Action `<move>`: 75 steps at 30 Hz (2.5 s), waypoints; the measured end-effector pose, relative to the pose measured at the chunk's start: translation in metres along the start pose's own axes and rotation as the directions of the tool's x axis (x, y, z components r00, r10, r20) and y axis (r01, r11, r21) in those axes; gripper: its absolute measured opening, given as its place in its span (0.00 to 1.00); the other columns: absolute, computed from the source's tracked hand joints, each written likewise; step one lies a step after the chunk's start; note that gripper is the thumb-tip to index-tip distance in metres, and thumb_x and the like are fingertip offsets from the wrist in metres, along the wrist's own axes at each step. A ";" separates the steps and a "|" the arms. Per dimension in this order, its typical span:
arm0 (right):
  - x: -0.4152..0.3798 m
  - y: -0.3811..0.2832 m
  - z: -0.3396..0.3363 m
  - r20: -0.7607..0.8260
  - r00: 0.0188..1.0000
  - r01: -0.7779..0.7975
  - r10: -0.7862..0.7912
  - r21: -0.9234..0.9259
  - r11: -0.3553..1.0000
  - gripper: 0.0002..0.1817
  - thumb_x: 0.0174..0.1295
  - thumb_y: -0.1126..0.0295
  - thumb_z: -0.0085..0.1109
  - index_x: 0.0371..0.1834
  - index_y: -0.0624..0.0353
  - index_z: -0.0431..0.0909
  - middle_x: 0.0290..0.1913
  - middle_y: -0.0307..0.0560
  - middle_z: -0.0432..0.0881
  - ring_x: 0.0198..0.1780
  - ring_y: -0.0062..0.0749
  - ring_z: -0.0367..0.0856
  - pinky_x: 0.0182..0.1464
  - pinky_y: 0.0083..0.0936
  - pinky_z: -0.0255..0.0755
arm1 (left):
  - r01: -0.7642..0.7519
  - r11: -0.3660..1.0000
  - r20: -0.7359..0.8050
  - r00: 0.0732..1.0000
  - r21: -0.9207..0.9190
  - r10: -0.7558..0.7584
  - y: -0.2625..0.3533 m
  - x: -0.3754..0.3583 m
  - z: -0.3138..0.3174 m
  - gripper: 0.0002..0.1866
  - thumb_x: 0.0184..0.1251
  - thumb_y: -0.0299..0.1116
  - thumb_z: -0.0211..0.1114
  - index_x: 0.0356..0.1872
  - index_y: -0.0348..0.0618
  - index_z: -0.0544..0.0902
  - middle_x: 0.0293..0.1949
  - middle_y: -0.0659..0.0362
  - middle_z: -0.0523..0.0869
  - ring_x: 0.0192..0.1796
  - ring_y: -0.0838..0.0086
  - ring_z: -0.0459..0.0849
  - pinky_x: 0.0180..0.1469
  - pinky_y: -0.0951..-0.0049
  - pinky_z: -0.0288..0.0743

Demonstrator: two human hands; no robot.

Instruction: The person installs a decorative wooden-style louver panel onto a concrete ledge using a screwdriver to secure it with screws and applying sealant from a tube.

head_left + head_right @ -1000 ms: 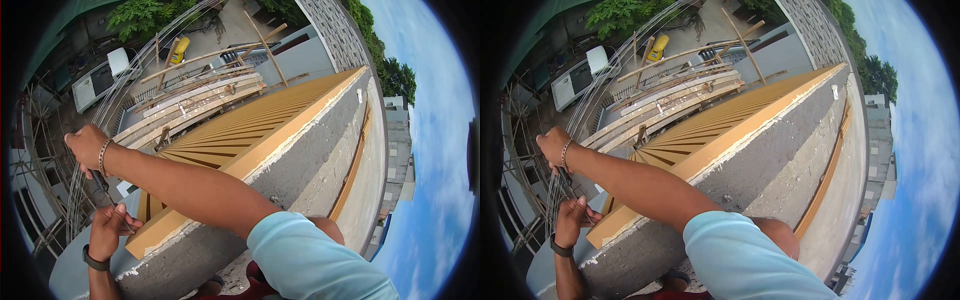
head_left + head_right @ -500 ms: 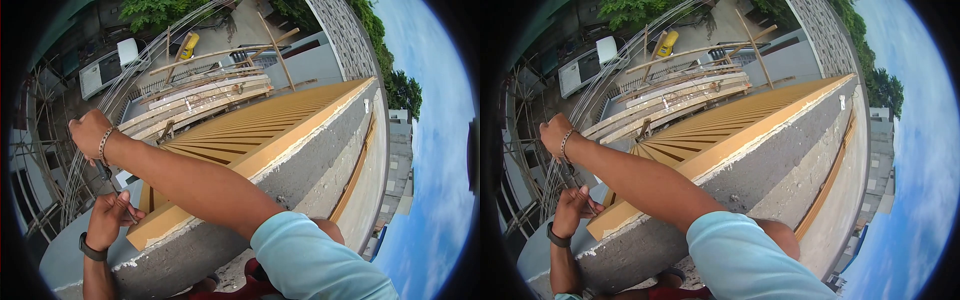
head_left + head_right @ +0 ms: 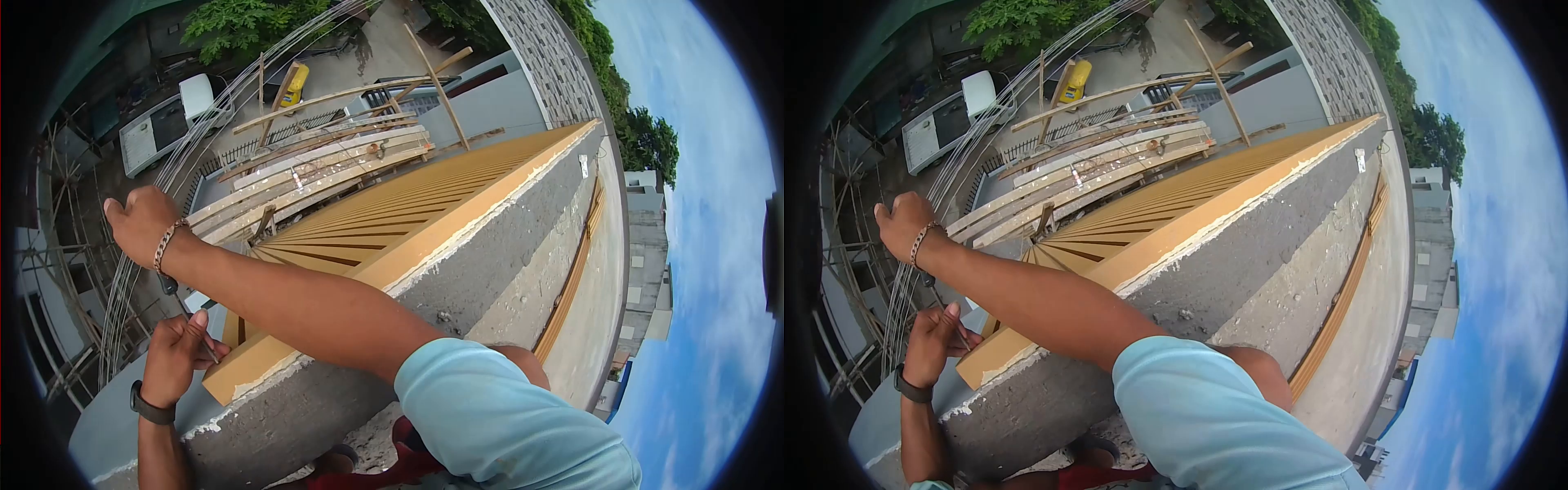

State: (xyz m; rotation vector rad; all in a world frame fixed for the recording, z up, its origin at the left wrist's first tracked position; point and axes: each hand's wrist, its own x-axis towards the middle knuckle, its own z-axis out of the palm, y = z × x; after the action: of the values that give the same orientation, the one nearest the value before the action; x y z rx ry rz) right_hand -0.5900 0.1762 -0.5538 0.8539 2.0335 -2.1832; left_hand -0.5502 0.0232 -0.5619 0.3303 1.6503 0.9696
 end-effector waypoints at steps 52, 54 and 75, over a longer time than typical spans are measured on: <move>0.013 0.017 -0.011 0.680 0.713 -0.450 -0.171 0.631 0.632 0.20 0.65 0.55 0.51 0.23 0.60 0.70 0.19 0.40 0.71 0.17 0.24 0.71 0.18 0.21 0.64 | -0.226 0.972 0.270 0.942 0.063 0.201 -0.005 -0.002 -0.013 0.17 0.68 0.42 0.60 0.35 0.35 0.83 0.24 0.58 0.82 0.27 0.75 0.76 0.33 0.73 0.70; 0.006 0.016 -0.002 0.469 0.883 -0.256 0.004 0.475 0.842 0.20 0.66 0.54 0.51 0.24 0.59 0.69 0.20 0.39 0.71 0.18 0.23 0.70 0.19 0.21 0.66 | -0.163 0.983 0.271 0.953 0.088 0.134 -0.002 0.000 -0.014 0.17 0.68 0.42 0.60 0.35 0.35 0.83 0.25 0.59 0.82 0.27 0.75 0.76 0.33 0.73 0.71; -0.017 -0.009 0.005 0.070 0.995 0.064 -0.065 0.007 0.998 0.20 0.66 0.53 0.52 0.23 0.57 0.69 0.19 0.38 0.70 0.19 0.24 0.70 0.23 0.23 0.70 | -0.147 0.965 0.252 0.964 0.217 0.090 0.012 -0.004 -0.014 0.18 0.67 0.44 0.61 0.31 0.37 0.84 0.20 0.62 0.78 0.25 0.80 0.73 0.29 0.75 0.67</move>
State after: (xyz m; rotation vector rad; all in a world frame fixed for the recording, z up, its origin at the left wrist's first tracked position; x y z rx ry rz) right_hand -0.5813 0.1671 -0.5385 0.7105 2.0518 -2.2182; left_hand -0.5650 0.0214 -0.5500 0.6878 1.5353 0.7880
